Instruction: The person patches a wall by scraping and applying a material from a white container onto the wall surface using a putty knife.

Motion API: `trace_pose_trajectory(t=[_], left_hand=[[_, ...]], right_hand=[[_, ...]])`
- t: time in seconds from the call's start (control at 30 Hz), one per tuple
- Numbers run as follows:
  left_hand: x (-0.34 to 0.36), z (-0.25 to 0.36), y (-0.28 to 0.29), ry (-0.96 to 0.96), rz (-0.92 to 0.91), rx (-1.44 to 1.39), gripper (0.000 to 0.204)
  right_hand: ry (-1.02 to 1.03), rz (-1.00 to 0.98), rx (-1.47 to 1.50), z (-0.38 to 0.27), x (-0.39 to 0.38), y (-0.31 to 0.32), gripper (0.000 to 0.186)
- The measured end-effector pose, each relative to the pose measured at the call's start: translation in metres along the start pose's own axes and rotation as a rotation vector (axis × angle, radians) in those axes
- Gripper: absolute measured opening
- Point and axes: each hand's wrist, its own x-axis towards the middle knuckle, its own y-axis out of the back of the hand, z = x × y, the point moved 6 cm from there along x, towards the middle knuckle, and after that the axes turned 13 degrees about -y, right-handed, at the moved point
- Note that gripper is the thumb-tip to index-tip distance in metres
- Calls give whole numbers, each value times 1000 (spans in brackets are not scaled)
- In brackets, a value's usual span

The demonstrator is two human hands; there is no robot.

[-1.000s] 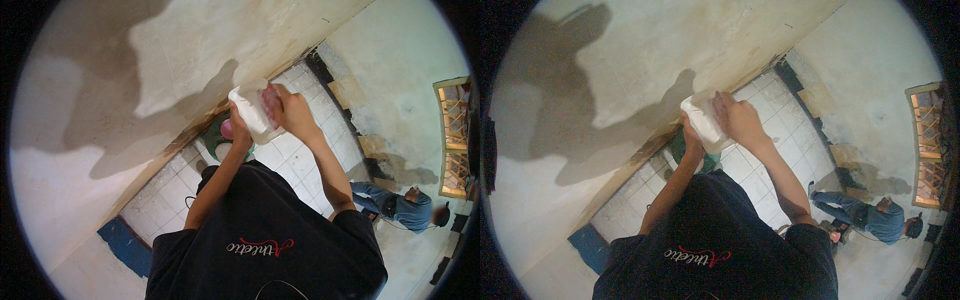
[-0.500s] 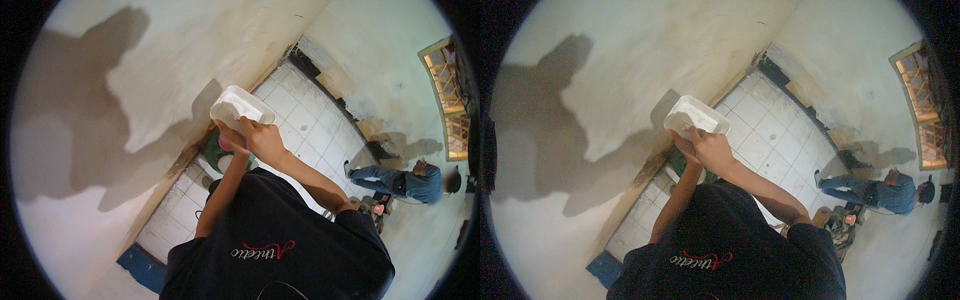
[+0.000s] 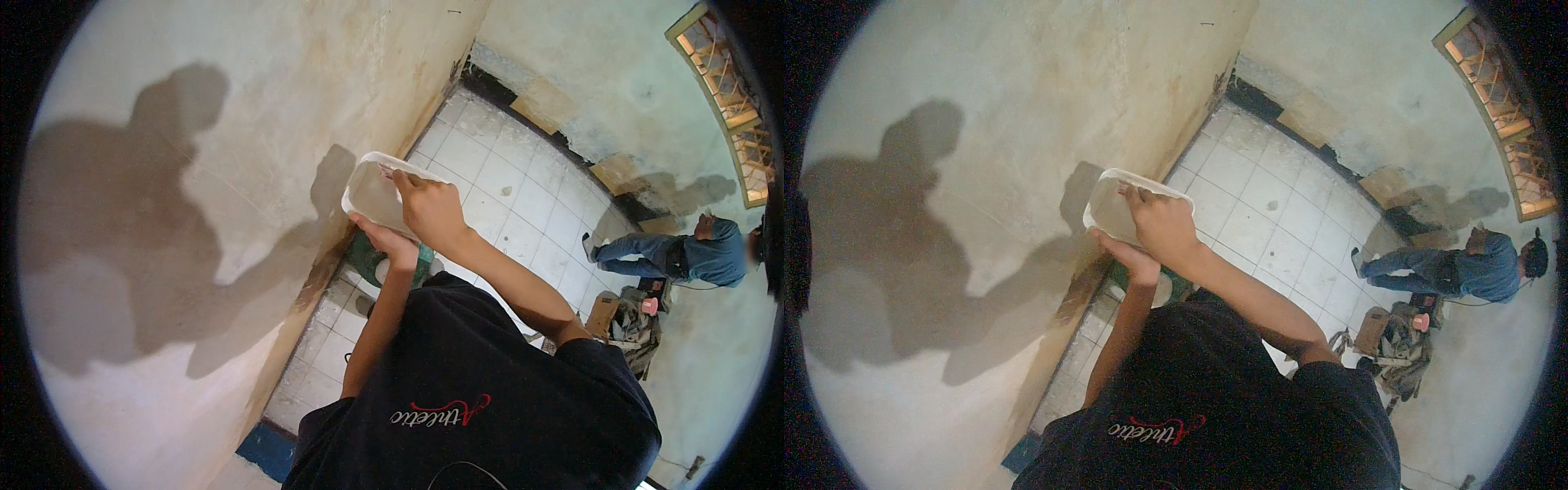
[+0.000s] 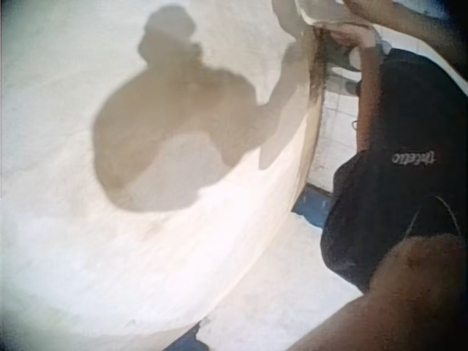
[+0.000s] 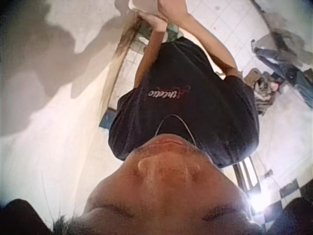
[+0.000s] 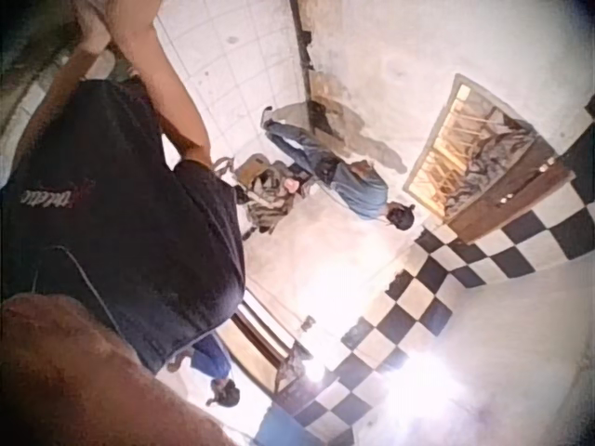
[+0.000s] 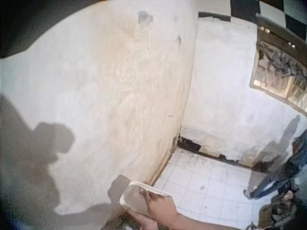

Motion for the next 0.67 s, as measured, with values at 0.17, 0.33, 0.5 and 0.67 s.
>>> trace_pose_trajectory(t=[0.17, 0.33, 0.5, 0.67], left_hand=[[8, -18, 36, 18, -73, 106, 83], [-4, -2, -9, 36, 93, 15, 81], [9, -21, 18, 71, -87, -242, 74], [6, -9, 9, -48, 62, 76, 71]], right_hand=[[86, -9, -10, -19, -17, -19, 42], [16, -9, -4, 11, 1, -6, 37], [124, -7, -20, -14, -14, -19, 38], [-13, -96, -12, 8, 9, -6, 56]])
